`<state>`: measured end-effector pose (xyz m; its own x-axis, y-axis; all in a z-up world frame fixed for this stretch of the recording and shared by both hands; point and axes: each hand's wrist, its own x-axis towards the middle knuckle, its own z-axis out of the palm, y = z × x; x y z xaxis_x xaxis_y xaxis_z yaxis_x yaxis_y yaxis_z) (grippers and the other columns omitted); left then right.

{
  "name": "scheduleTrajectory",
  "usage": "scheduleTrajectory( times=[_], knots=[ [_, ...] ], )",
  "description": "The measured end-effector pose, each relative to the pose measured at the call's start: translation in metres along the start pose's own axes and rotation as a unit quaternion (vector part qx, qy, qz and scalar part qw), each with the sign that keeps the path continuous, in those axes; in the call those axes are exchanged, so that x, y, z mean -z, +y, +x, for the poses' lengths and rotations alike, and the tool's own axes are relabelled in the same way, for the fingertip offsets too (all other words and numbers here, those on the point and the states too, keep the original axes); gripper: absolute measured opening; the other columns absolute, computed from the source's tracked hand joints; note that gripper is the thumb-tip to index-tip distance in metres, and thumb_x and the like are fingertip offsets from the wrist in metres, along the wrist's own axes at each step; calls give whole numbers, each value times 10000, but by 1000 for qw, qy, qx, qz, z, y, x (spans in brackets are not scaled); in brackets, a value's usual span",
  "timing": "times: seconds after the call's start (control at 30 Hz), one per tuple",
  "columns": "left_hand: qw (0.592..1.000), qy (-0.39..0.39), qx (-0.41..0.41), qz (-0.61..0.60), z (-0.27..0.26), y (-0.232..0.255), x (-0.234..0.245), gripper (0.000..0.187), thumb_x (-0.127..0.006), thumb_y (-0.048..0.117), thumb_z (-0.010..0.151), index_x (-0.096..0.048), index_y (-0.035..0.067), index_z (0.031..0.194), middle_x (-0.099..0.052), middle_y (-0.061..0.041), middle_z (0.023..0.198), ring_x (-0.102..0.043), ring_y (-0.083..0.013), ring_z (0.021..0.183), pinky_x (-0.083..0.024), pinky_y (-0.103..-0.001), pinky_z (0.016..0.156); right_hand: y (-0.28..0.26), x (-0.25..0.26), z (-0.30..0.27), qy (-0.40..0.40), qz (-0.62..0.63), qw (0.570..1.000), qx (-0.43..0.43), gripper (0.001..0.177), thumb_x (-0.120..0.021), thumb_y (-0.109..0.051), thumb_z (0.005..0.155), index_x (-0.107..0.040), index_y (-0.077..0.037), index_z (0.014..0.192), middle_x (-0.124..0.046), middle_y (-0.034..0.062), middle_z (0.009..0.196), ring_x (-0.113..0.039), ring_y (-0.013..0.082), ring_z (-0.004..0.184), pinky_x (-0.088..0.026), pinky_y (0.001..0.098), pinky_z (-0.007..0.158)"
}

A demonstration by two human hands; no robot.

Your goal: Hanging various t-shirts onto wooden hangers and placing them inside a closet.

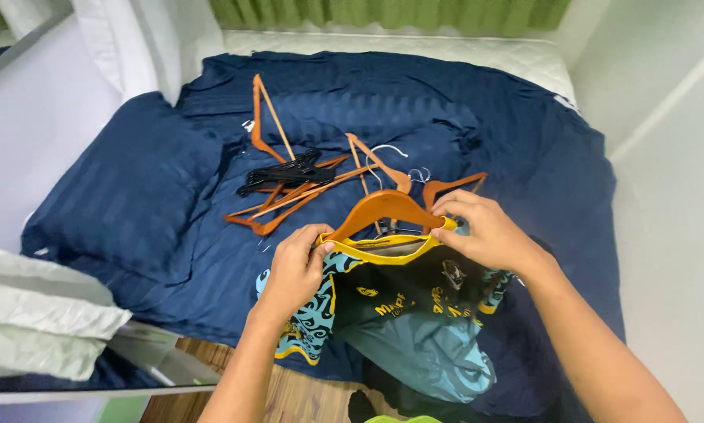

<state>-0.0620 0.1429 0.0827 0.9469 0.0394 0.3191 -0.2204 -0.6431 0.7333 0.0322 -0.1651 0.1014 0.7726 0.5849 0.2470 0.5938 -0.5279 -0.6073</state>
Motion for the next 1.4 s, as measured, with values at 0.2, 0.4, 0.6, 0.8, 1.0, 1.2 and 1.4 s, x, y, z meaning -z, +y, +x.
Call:
scheduleTrajectory(
  times=[0.2,0.4,0.6,0.8,1.0,1.2,1.4],
  knots=[
    [999,17,28,-22,-14,-16,24,230,-665,75,926,-657,-5,1142,-700,-184,959,-664,-335,764,-522,-393,713,-15,-18,29,-3,36,998,51,273,-748,-180,852,-685,2,1045,-704,107,1127,-706,274,1056,-538,353,907],
    [998,60,-16,3,-17,-27,61,230,-641,25,934,-648,-17,1160,-686,-192,967,-655,-322,793,-515,-377,717,-34,-31,57,15,58,992,113,254,-744,-154,870,-684,3,1061,-700,105,1166,-695,270,1092,-523,356,933],
    [995,86,51,0,-24,-30,98,248,-642,14,924,-698,22,1165,-729,-160,945,-663,-293,706,-520,-367,661,-62,-39,77,36,69,989,126,202,-738,-106,864,-678,5,1021,-664,113,1177,-687,267,1106,-523,354,942],
    [995,87,-17,53,-45,-49,126,232,-727,49,860,-717,13,1089,-754,-159,968,-746,-277,882,-559,-341,774,-68,-60,88,42,68,984,158,233,-741,-89,858,-674,11,1058,-652,127,1160,-654,295,1185,-503,378,975],
    [994,87,65,-3,-69,-51,121,209,-623,-8,907,-651,3,1114,-726,-151,937,-736,-283,804,-562,-351,744,-80,-81,92,-9,60,983,171,240,-758,-125,841,-675,4,1026,-679,104,1131,-664,287,1114,-506,375,968],
    [991,99,36,87,-95,-28,101,212,-669,76,894,-626,50,1100,-690,-144,1009,-661,-348,959,-526,-433,857,-82,-94,89,-135,100,978,123,260,-742,-139,821,-739,-30,1056,-687,74,1207,-657,259,1089,-506,366,906],
    [992,82,48,84,-122,-3,70,179,-667,127,931,-629,57,1091,-672,-113,1026,-667,-333,997,-435,-549,1061,-78,-88,66,-155,88,966,190,248,-749,-131,793,-773,-38,1021,-698,65,1228,-636,271,1131,-475,379,964]
  ],
)
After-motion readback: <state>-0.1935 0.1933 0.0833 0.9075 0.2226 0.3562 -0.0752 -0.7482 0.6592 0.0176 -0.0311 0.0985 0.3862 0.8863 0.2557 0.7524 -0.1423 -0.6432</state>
